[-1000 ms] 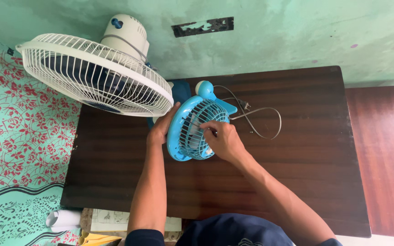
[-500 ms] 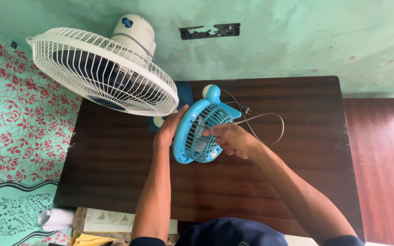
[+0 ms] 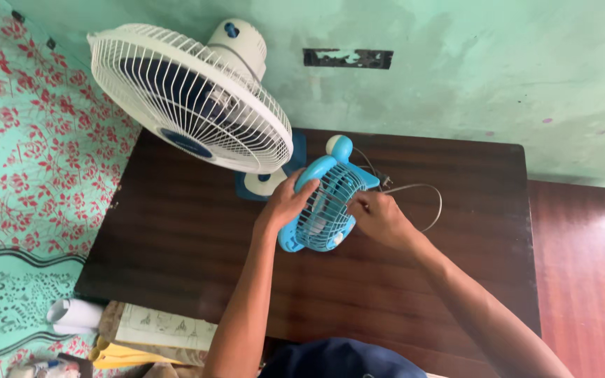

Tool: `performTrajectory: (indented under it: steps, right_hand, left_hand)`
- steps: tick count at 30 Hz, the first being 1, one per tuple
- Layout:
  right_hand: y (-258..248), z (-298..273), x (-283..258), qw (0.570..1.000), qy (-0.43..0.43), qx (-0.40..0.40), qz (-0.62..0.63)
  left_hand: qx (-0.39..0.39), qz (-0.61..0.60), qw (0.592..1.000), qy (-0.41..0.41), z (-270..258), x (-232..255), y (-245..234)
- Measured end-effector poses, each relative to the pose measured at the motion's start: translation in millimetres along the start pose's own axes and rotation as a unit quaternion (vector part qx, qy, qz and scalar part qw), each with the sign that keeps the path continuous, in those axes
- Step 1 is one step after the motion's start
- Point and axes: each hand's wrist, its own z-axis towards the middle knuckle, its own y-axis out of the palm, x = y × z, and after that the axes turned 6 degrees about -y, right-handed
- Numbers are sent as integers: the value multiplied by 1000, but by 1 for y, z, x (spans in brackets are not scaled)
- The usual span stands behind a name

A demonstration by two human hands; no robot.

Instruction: The person uses a screwdriver to remove screws from the front grille of a small blue electric fan, then detaches the grille and removes the fan blades. The removed parts are placed on the table next to the fan.

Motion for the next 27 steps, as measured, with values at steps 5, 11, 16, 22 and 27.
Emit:
performTrajectory:
  steps: [5,11,16,22,27]
  right_hand:
    - [-14,0,1,792,455,-90,396]
    - [-7,-3,-10,785,467,-26,406]
    - [7,-21,-12,958,-69,5,-279]
    - [6,-21,2,989,35,131,-57]
    - [9,-25,1,885,209,250,333]
  left_hand:
    - [61,75,993,69,-16,11,7]
    - [52,63,993,85,-18,13,16]
    - [50,56,994,80,-17,14,17]
    - [47,-7,992,121,-13,4,14]
    - [2,-161,983,93,-13,-6,19]
